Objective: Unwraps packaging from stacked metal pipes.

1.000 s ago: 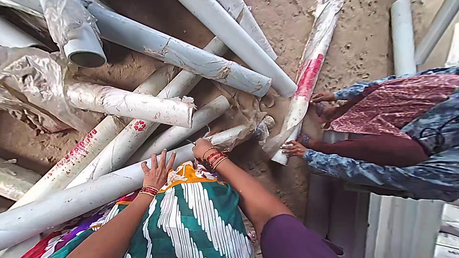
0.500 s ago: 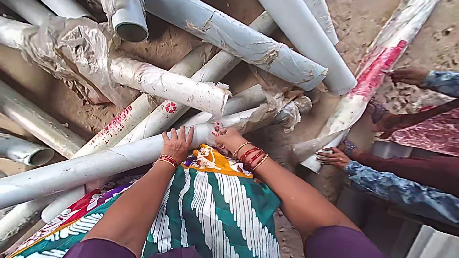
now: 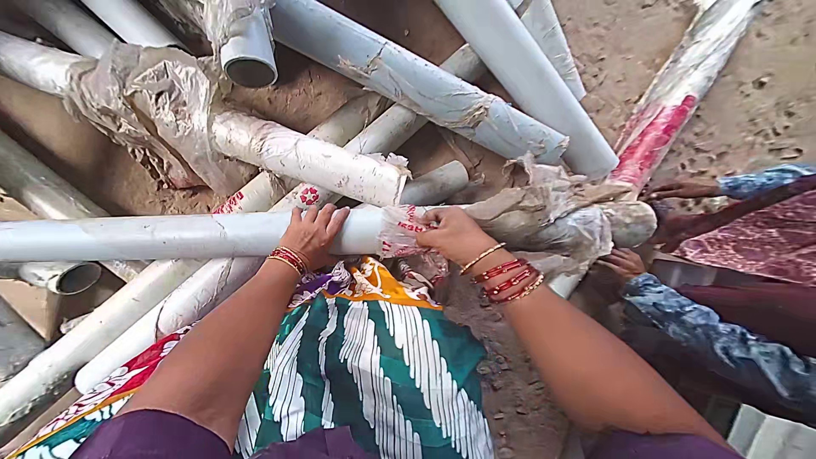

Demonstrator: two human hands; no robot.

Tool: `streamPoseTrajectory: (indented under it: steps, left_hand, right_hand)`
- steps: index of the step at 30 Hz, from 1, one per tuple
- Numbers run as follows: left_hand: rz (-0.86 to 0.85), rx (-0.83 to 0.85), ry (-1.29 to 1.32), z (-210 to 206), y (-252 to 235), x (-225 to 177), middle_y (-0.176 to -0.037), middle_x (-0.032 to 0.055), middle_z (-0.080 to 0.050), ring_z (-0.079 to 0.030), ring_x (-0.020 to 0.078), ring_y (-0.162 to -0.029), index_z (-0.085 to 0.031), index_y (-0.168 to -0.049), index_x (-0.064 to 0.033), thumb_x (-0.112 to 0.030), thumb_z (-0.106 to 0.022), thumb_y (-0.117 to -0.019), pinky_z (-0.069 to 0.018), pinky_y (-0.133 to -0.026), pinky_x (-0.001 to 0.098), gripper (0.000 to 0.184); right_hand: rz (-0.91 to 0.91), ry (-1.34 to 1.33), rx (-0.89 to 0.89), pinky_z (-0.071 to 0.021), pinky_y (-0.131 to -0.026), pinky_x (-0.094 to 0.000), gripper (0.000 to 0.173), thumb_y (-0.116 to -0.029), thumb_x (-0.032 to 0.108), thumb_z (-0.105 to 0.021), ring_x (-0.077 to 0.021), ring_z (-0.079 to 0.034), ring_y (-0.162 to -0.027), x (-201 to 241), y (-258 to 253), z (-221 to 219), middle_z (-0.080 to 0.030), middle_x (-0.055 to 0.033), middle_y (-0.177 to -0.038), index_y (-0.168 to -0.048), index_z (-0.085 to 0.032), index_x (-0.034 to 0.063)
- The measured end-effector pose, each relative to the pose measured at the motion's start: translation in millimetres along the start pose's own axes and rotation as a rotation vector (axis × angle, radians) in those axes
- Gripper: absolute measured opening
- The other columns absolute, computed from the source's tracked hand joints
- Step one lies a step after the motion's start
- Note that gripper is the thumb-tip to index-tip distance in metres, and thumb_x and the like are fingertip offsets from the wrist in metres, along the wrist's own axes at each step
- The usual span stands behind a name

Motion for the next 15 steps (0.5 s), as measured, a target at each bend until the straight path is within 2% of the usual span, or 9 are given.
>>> streamPoseTrajectory:
  steps: [3, 5, 7, 10, 11, 12, 13, 14, 15]
  left_hand:
    - [-0.010, 0.098, -0.005, 4.8, -1.9, 12.9, -0.143, 0.0289, -0.055, -0.056, 0.0501, -0.127, -0.045, -0.149, 0.0011, -0.044, -0.090, -0.0715, -0.0445, -0.097, 0.0688, 0.101]
    - [0.079, 0.193, -0.026, 12.1, -1.5, 24.9, -0.146, 0.0276, -0.053, -0.054, 0.0482, -0.131, -0.044, -0.150, 0.0017, -0.042, -0.091, -0.0716, -0.0428, -0.101, 0.0676, 0.101]
    - [0.204, 0.267, -0.038, 17.4, -5.9, 34.1, -0.150, 0.0255, -0.049, -0.050, 0.0468, -0.135, -0.043, -0.152, -0.0018, -0.044, -0.091, -0.0720, -0.0391, -0.104, 0.0697, 0.102]
    - [0.329, 0.295, -0.014, 20.6, -7.5, 47.6, -0.154, 0.0237, -0.045, -0.042, 0.0483, -0.141, -0.042, -0.154, -0.0089, -0.052, -0.090, -0.0705, -0.0286, -0.105, 0.0801, 0.105]
    - [0.344, 0.295, -0.011, 20.3, -6.7, 51.1, -0.155, 0.0233, -0.043, -0.040, 0.0484, -0.143, -0.041, -0.155, -0.0105, -0.057, -0.088, -0.0715, -0.0250, -0.106, 0.0823, 0.107]
    - [0.343, 0.284, -0.004, 20.6, -7.2, 54.0, -0.159, 0.0224, -0.039, -0.036, 0.0477, -0.146, -0.038, -0.158, -0.0120, -0.060, -0.085, -0.0740, -0.0201, -0.107, 0.0836, 0.107]
    - [0.319, 0.256, 0.002, 20.6, -7.6, 56.5, -0.162, 0.0210, -0.034, -0.031, 0.0473, -0.149, -0.037, -0.159, -0.0136, -0.060, -0.082, -0.0783, -0.0158, -0.108, 0.0843, 0.104]
    - [0.280, 0.209, 0.010, 19.4, -6.8, 58.4, -0.164, 0.0202, -0.031, -0.026, 0.0474, -0.151, -0.038, -0.159, -0.0152, -0.057, -0.079, -0.0835, -0.0134, -0.108, 0.0848, 0.095]
    - [0.237, 0.153, 0.021, 16.6, -7.4, 58.8, -0.164, 0.0205, -0.032, -0.024, 0.0486, -0.152, -0.043, -0.157, -0.0175, -0.051, -0.075, -0.0889, -0.0120, -0.108, 0.0855, 0.082]
  right_hand:
    - [0.068, 0.072, -0.033, -0.0478, -0.069, -0.0482, 0.013, -0.0832, 0.006, -0.077, -0.0245, -0.059, -0.073, 9.3, -12.6, 5.1, -0.062, -0.0124, -0.078, -0.087, -0.066, 0.0009]
    - [0.104, 0.070, -0.092, -0.0501, -0.079, -0.0531, 0.014, -0.0861, 0.009, -0.079, -0.0286, -0.065, -0.084, 11.1, -24.8, 9.2, -0.069, -0.0163, -0.089, -0.095, -0.073, 0.0007]
    - [0.085, 0.016, -0.156, -0.0508, -0.084, -0.0510, 0.016, -0.0900, 0.014, -0.078, -0.0264, -0.066, -0.088, 1.7, -32.1, 12.6, -0.072, -0.0157, -0.095, -0.100, -0.075, 0.0020]
    - [0.077, -0.207, -0.327, -0.0549, -0.074, -0.0335, 0.015, -0.0889, 0.008, -0.078, -0.0119, -0.064, -0.078, -21.8, -31.2, 14.6, -0.071, -0.0083, -0.096, -0.102, -0.073, 0.0037]
    - [0.089, -0.227, -0.414, -0.0519, -0.070, -0.0305, 0.015, -0.0899, 0.006, -0.076, -0.0098, -0.061, -0.075, -28.9, -23.5, 17.8, -0.070, -0.0083, -0.096, -0.104, -0.072, 0.0036]
    - [0.109, -0.165, -0.509, -0.0482, -0.067, -0.0316, 0.015, -0.0914, 0.006, -0.072, -0.0121, -0.058, -0.074, -29.6, -11.5, 23.7, -0.069, -0.0118, -0.098, -0.106, -0.071, 0.0020]
    - [0.080, -0.062, -0.548, -0.0496, -0.075, -0.0368, 0.017, -0.0937, 0.006, -0.069, -0.0187, -0.062, -0.082, -15.8, 5.1, 31.5, -0.069, -0.0178, -0.102, -0.109, -0.070, -0.0017]
    - [-0.020, 0.060, -0.433, -0.0469, -0.091, -0.0412, 0.021, -0.0995, 0.005, -0.062, -0.0256, -0.063, -0.101, 14.7, 27.1, 38.1, -0.067, -0.0231, -0.117, -0.118, -0.067, -0.0056]
    - [-0.067, 0.218, -0.267, -0.0442, -0.102, -0.0407, 0.025, -0.1024, 0.003, -0.058, -0.0274, -0.062, -0.115, 42.8, 40.3, 39.7, -0.066, -0.0239, -0.127, -0.123, -0.066, -0.0078]
Point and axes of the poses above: each hand's wrist, its own y-axis away from the middle knuckle, its own z-axis out of the back of the hand, x = y × z, the point moved 2 cm from there along -y, towards the middle knuckle
